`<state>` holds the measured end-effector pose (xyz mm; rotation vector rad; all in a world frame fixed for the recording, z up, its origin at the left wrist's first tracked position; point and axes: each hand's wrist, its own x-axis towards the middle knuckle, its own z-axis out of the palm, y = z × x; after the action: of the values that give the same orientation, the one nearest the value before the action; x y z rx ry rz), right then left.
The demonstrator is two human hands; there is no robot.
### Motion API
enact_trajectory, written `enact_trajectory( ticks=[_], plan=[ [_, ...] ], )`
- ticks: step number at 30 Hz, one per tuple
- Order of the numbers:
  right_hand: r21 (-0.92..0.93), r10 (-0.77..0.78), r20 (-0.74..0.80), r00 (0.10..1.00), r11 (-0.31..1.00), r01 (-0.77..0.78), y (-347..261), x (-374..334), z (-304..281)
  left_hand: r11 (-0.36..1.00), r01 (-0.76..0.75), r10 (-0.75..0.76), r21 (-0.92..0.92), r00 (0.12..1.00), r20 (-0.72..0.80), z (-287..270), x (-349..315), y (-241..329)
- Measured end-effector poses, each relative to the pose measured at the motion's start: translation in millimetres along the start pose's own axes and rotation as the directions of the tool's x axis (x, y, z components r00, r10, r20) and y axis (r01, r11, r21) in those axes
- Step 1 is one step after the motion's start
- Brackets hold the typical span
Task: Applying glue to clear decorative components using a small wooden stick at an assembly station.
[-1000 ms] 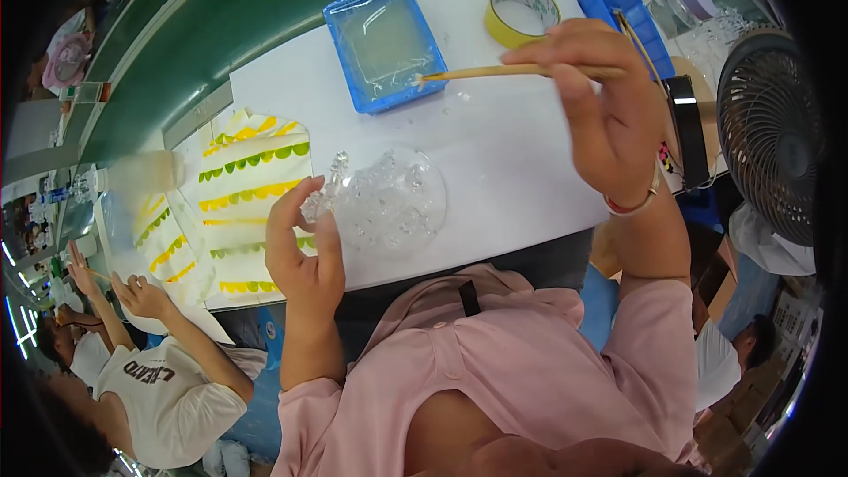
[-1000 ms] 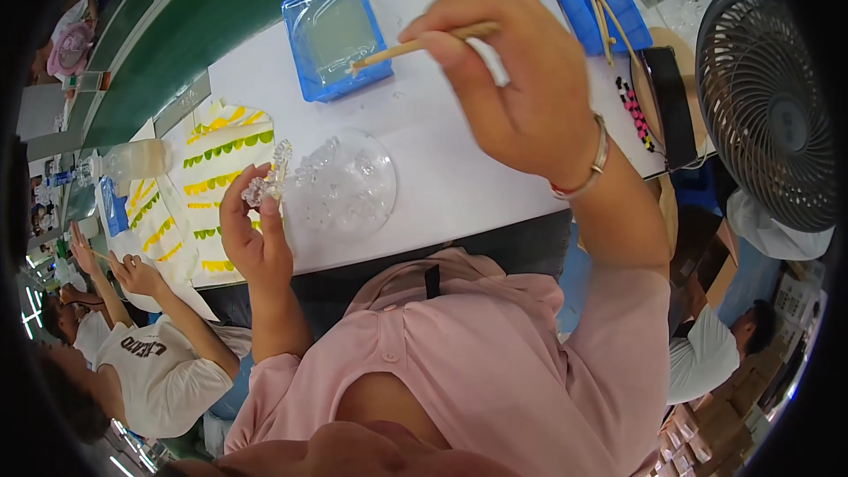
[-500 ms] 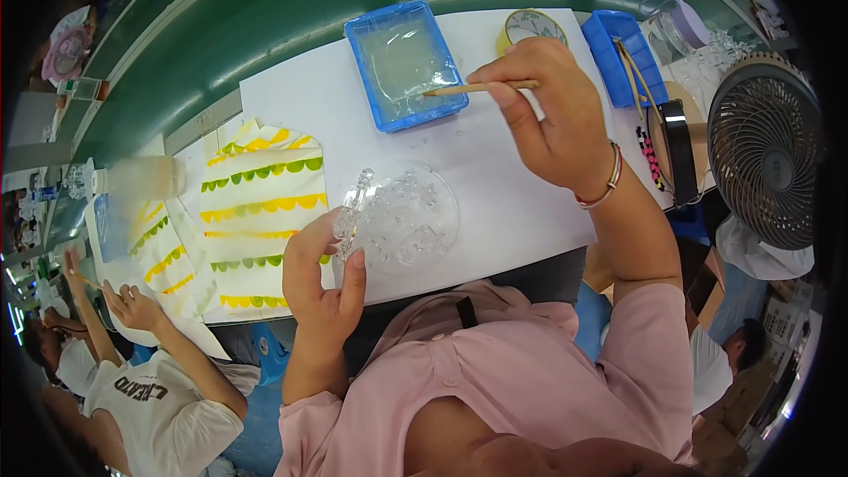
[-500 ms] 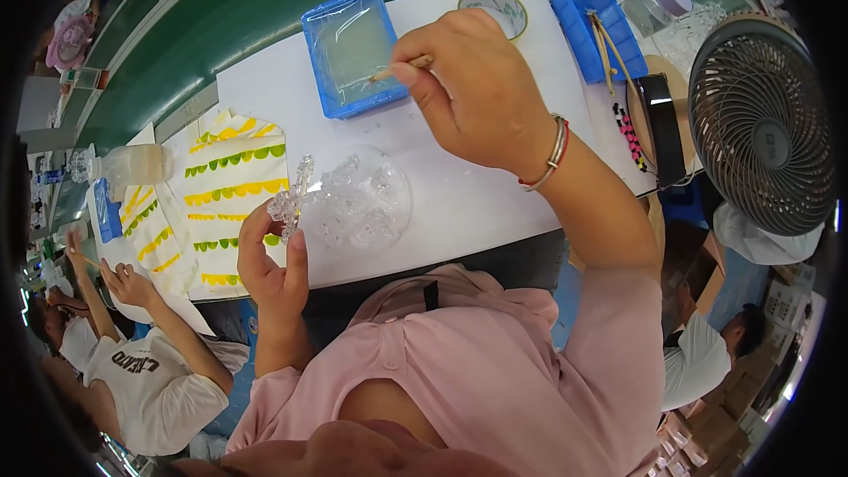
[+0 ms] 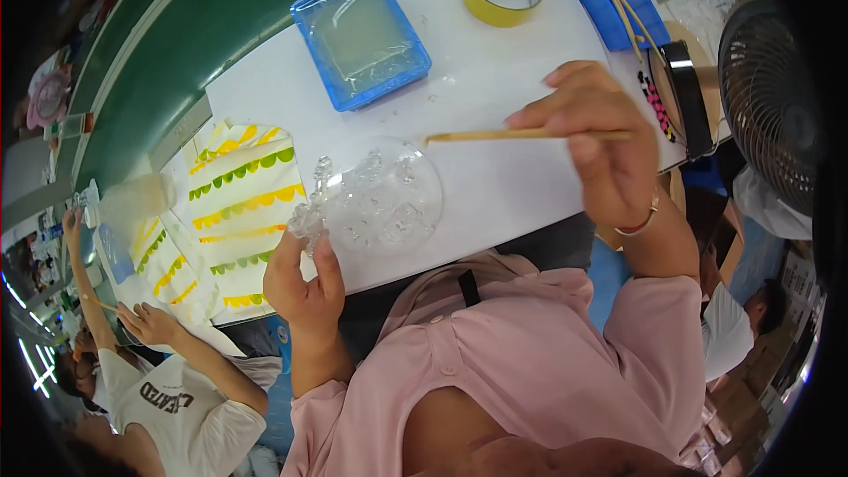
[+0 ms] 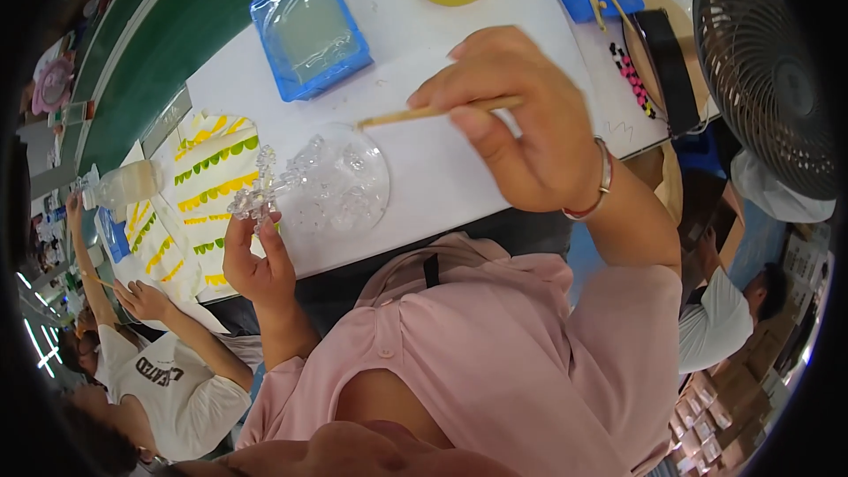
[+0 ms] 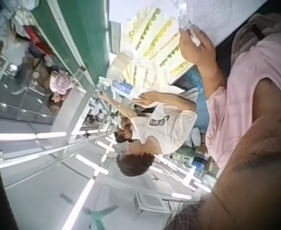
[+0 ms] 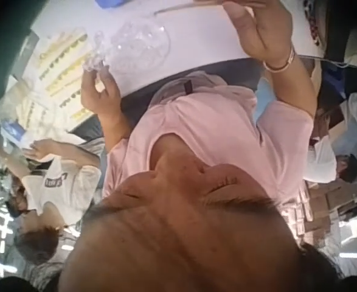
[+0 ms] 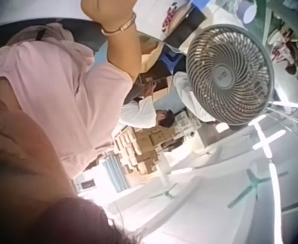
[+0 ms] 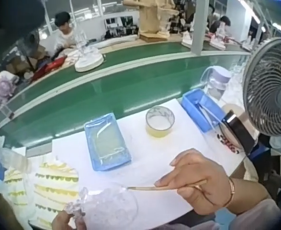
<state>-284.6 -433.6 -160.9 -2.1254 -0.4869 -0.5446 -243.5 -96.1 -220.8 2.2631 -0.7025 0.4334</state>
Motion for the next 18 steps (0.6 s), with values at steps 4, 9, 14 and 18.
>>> enact_trajectory(
  ticks=[4,9,14,18],
  plan=[
    [0.079,0.0,0.038,0.999,0.997,-0.003,12.6,-16.9,20.1,0.998,0.034,-0.035,-0.055,0.999,-0.019,2.0,2.4,5.2],
    [0.088,-0.064,0.037,0.997,0.994,0.06,17.3,-9.8,29.7,0.998,0.05,-0.051,-0.04,0.998,-0.022,2.4,1.7,8.2],
    [0.054,-0.095,0.118,0.988,0.995,0.089,16.8,-2.5,30.6,0.997,0.064,-0.066,-0.045,0.997,-0.038,1.9,0.1,6.5],
    [0.087,-0.124,0.092,0.988,0.989,0.116,16.8,0.9,28.7,0.998,0.051,-0.05,0.023,0.998,-0.046,1.4,-1.8,5.2]
  ],
)
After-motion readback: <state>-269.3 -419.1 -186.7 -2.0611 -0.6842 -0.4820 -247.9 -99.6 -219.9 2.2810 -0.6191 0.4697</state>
